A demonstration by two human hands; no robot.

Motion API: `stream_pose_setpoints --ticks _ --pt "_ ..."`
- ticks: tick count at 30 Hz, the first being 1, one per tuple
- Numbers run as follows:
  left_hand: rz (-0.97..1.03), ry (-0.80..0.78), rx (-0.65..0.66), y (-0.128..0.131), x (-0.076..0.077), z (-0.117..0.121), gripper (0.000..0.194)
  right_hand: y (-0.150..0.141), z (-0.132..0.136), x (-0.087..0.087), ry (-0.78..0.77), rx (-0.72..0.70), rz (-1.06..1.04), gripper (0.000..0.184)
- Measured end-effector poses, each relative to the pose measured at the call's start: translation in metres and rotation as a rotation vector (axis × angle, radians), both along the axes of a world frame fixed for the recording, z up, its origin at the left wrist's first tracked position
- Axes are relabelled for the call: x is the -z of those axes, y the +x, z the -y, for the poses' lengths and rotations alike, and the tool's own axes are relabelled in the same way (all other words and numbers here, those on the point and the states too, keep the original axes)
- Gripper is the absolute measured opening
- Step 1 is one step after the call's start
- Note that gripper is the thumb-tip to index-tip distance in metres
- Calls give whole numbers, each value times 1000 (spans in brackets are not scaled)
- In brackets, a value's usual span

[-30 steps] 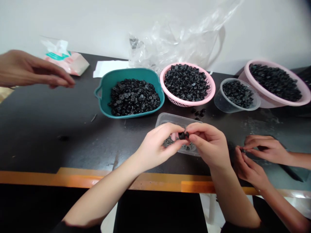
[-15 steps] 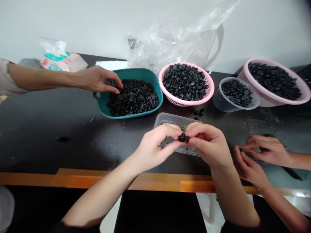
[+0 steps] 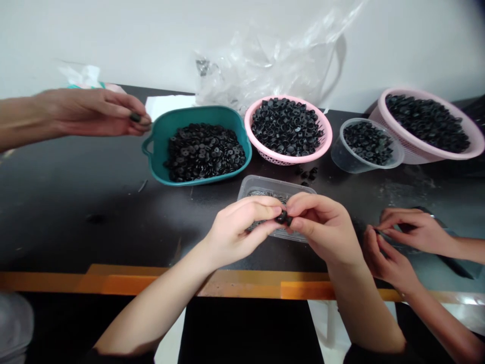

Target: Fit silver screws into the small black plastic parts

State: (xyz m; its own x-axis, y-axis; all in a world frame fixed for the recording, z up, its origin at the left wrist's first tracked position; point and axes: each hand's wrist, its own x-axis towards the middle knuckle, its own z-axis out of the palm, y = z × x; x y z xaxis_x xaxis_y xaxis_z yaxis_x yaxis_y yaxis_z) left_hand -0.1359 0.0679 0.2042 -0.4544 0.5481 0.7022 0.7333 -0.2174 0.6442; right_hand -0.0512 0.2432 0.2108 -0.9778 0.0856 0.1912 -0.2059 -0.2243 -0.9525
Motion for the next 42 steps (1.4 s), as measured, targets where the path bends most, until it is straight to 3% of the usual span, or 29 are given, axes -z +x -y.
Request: stream_pose_setpoints --ticks 11,21,26,34,42 --pt "62 32 35 1 2 -1 26 4 2 -5 131 90 -77 20" --pt "461 73 98 10 0 -6 22 10 13 -7 376 326 -116 21" --pt "558 87 121 10 0 -7 23 13 16 -8 435 416 -89 19" --pt "652 103 177 12 -2 -8 15 14 16 -8 476 427 -111 15" --pt "700 112 224 14 -3 -5 22 16 17 -10 446 391 -102 22"
